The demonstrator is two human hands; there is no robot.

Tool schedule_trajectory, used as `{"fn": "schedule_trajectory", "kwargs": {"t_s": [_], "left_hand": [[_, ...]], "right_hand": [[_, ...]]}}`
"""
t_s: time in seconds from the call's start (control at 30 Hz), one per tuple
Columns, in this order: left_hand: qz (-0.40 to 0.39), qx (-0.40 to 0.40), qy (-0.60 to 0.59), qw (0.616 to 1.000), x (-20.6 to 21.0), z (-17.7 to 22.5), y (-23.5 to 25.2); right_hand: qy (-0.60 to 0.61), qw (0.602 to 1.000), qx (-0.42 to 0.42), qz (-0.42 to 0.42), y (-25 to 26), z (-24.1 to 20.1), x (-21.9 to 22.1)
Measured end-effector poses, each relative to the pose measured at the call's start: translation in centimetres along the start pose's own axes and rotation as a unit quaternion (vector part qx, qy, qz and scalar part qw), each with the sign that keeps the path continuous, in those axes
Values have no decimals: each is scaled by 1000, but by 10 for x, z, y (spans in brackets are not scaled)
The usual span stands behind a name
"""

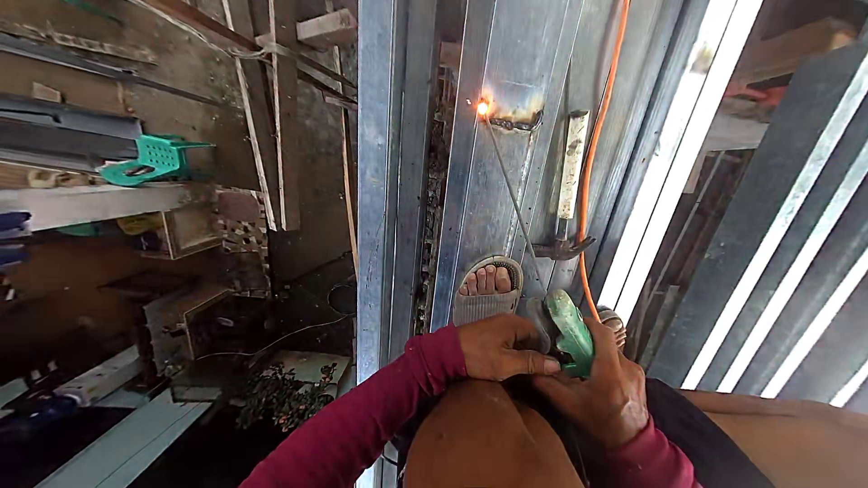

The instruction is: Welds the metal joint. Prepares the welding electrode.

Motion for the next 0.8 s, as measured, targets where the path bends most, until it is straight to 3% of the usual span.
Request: {"fn": "schedule_trajectory", "kwargs": {"t_s": [0.8], "left_hand": [[5,9,-16,1000,-2,-2,-1]], "right_hand": [[-2,1000,-2,3,1,0,3]]}}
Point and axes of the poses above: each hand's wrist, its own y-axis towards the middle knuckle, its own x-axis out of the palm, z = x × y, the point moved 10 cm from there along y, towards the middle knuckle, and after that the axes turned 3 degrees about -z, right-handed, at the moved point
